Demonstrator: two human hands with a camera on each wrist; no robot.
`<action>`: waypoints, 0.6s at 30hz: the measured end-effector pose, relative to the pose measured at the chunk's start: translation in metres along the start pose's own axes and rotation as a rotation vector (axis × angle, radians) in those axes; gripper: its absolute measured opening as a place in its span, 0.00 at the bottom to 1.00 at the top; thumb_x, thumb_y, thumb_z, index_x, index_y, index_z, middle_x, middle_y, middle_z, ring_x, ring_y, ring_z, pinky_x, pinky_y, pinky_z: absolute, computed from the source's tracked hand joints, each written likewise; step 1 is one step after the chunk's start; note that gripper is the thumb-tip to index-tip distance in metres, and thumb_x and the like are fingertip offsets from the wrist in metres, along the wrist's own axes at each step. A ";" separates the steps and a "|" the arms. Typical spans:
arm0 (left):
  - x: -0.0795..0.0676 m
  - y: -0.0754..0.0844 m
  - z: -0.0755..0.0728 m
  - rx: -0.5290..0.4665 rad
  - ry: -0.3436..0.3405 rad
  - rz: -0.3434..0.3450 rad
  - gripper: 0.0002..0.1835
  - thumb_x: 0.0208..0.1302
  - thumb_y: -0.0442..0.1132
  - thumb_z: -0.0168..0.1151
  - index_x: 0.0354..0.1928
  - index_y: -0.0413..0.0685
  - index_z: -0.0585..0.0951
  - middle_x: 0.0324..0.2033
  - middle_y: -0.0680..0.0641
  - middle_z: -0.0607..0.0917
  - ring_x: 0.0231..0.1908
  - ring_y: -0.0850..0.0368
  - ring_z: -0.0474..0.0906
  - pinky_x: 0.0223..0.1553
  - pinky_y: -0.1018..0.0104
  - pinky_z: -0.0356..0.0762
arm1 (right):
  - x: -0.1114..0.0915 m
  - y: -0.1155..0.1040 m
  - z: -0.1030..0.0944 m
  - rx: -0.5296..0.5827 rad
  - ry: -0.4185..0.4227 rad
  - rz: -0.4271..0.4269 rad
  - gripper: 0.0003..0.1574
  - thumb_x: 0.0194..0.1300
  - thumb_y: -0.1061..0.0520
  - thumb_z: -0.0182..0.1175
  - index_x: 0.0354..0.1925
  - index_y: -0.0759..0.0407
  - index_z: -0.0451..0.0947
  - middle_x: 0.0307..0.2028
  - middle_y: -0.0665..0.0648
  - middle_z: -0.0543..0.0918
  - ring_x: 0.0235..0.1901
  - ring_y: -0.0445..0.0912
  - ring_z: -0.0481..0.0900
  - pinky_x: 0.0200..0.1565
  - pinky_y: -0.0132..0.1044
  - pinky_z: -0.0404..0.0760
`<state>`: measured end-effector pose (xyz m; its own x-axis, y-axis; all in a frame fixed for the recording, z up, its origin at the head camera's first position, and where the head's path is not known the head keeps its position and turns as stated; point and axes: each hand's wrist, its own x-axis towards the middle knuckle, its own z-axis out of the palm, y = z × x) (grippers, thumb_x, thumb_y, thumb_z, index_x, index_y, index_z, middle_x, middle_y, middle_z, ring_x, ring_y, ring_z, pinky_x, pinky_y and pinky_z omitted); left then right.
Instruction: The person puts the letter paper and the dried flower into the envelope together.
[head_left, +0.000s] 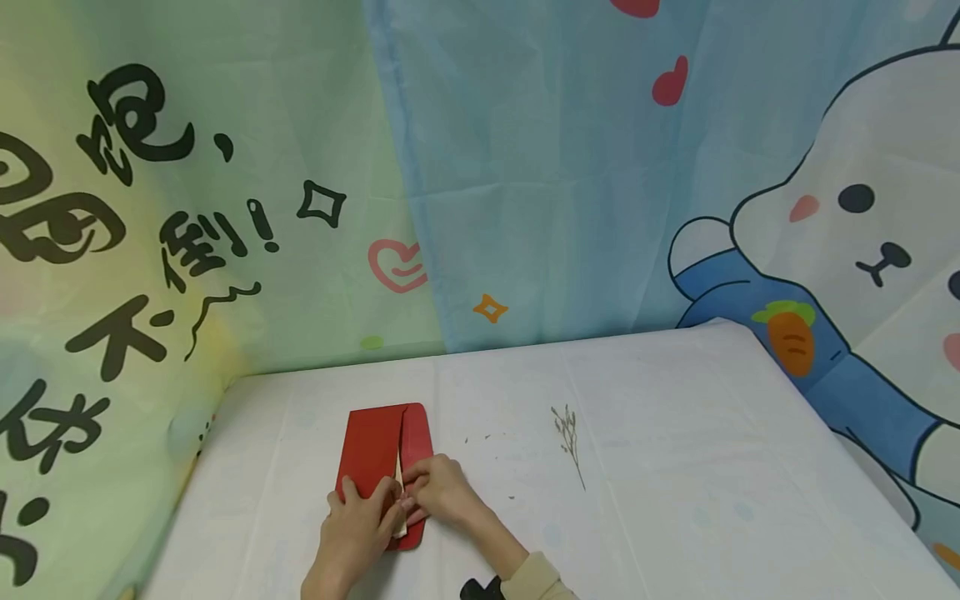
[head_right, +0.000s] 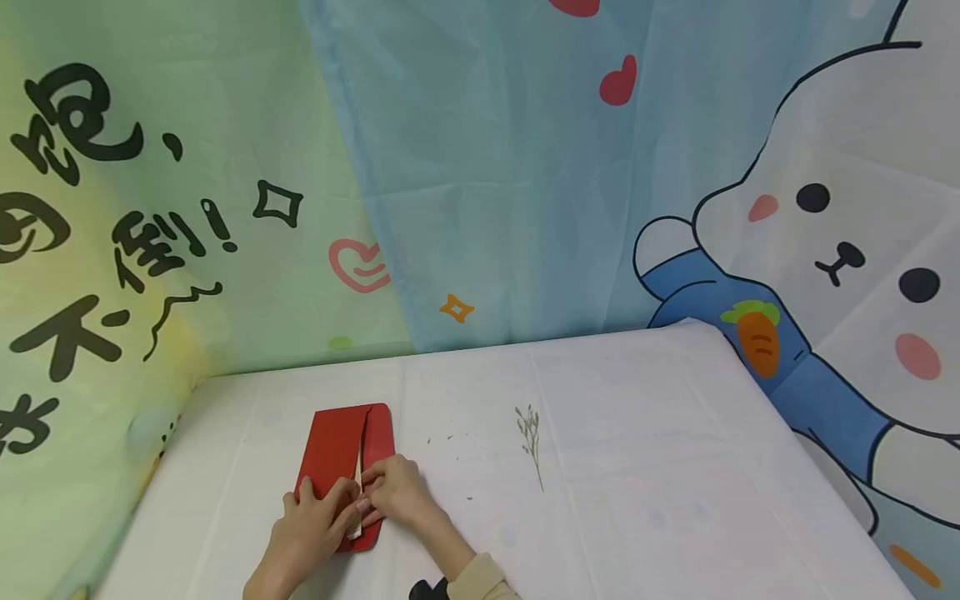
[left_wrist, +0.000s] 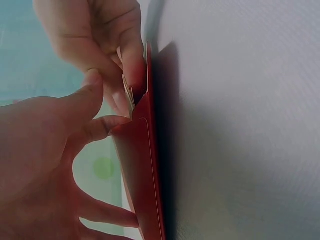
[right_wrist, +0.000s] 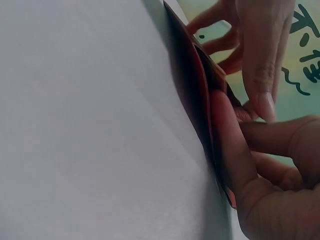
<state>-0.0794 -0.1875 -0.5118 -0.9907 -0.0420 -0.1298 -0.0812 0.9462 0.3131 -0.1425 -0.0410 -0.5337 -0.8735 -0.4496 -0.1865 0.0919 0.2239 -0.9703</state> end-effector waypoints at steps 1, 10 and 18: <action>0.000 0.000 0.000 -0.001 -0.001 0.001 0.15 0.71 0.56 0.63 0.50 0.58 0.76 0.48 0.26 0.70 0.45 0.27 0.71 0.32 0.39 0.81 | 0.000 0.000 0.000 0.033 -0.015 0.013 0.14 0.60 0.79 0.57 0.44 0.76 0.83 0.24 0.61 0.85 0.24 0.56 0.89 0.26 0.41 0.87; 0.002 0.001 -0.003 0.000 -0.003 -0.004 0.17 0.70 0.56 0.64 0.52 0.57 0.76 0.46 0.28 0.70 0.44 0.29 0.70 0.32 0.40 0.82 | 0.003 -0.002 0.000 0.081 -0.005 0.016 0.06 0.59 0.77 0.62 0.36 0.75 0.83 0.26 0.66 0.88 0.25 0.61 0.89 0.27 0.42 0.87; 0.002 0.000 0.000 -0.002 -0.010 -0.014 0.17 0.69 0.55 0.65 0.51 0.56 0.76 0.44 0.30 0.69 0.43 0.30 0.69 0.31 0.41 0.82 | 0.001 0.000 0.003 -0.044 0.039 -0.018 0.05 0.57 0.76 0.66 0.33 0.72 0.86 0.23 0.61 0.88 0.22 0.55 0.89 0.25 0.36 0.86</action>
<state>-0.0816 -0.1881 -0.5120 -0.9882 -0.0515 -0.1439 -0.0948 0.9450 0.3129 -0.1417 -0.0436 -0.5346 -0.8929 -0.4201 -0.1617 0.0553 0.2541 -0.9656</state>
